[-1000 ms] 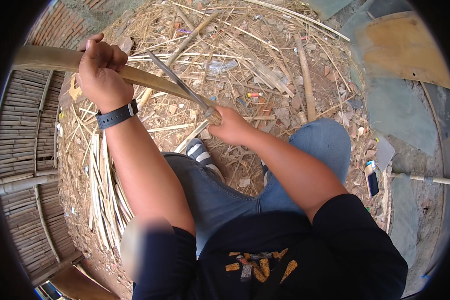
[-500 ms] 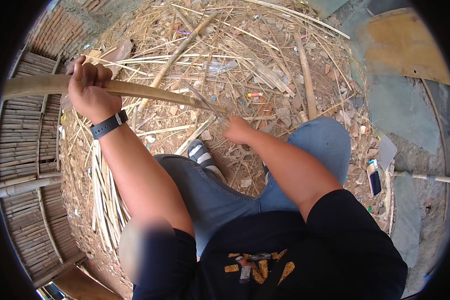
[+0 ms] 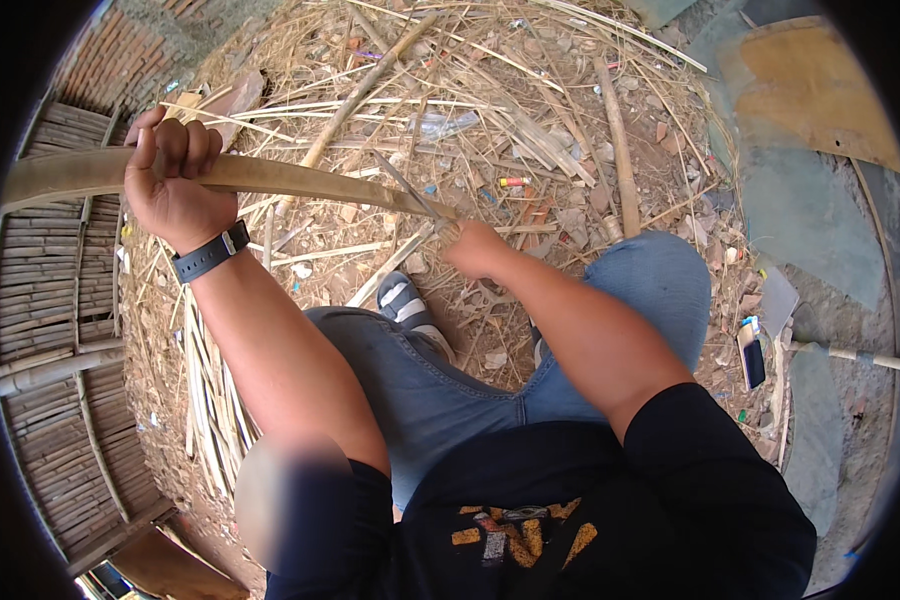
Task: The person sits on the ground and uses a knife to split long bamboo strips into thinner pieces. They hold the bamboo with one hand and use the knife to carefully shave and separate the material, creating a pile of thin strips.
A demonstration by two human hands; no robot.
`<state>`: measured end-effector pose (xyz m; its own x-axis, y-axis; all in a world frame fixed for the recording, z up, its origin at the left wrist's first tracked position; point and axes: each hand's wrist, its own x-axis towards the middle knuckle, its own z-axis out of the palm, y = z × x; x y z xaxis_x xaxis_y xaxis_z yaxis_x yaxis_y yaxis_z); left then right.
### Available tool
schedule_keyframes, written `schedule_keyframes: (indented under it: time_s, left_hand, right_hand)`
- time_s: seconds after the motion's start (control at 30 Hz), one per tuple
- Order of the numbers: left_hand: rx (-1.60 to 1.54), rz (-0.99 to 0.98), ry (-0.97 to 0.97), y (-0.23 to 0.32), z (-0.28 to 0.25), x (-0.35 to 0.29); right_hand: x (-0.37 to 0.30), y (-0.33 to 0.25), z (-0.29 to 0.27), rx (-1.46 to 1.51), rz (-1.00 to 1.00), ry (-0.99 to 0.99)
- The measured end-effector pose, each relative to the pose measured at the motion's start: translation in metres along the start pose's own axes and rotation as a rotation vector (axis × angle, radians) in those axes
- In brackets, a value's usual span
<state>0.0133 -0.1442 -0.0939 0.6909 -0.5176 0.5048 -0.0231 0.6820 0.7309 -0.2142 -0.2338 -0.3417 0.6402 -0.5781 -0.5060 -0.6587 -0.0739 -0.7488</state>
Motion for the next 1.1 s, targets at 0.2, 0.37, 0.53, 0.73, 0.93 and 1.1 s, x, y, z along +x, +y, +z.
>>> schedule_keyframes:
  time_s: [0.2,0.37,0.53,0.73,0.93,1.1]
  left_hand:
    - [0.026,0.000,0.027,-0.003,0.018,-0.002]
    - [0.117,0.060,0.146,-0.003,0.018,-0.002]
    - [0.373,0.190,0.408,-0.009,0.038,-0.005]
    - [0.468,0.245,0.534,-0.008,0.035,0.001]
    - [0.462,0.245,0.525,-0.012,0.038,0.001]
    - [0.458,0.241,0.571,-0.008,0.023,0.004]
  right_hand:
    - [-0.018,-0.023,0.001,0.125,-0.341,0.120]
    - [-0.004,0.002,0.004,0.221,0.052,-0.065]
    - [-0.035,-0.041,0.013,0.159,-0.289,0.046]
    - [-0.013,-0.002,0.029,0.064,-0.043,0.094]
    - [-0.023,-0.020,0.033,0.185,-0.235,0.141]
    - [-0.014,-0.016,0.018,0.138,-0.047,-0.019]
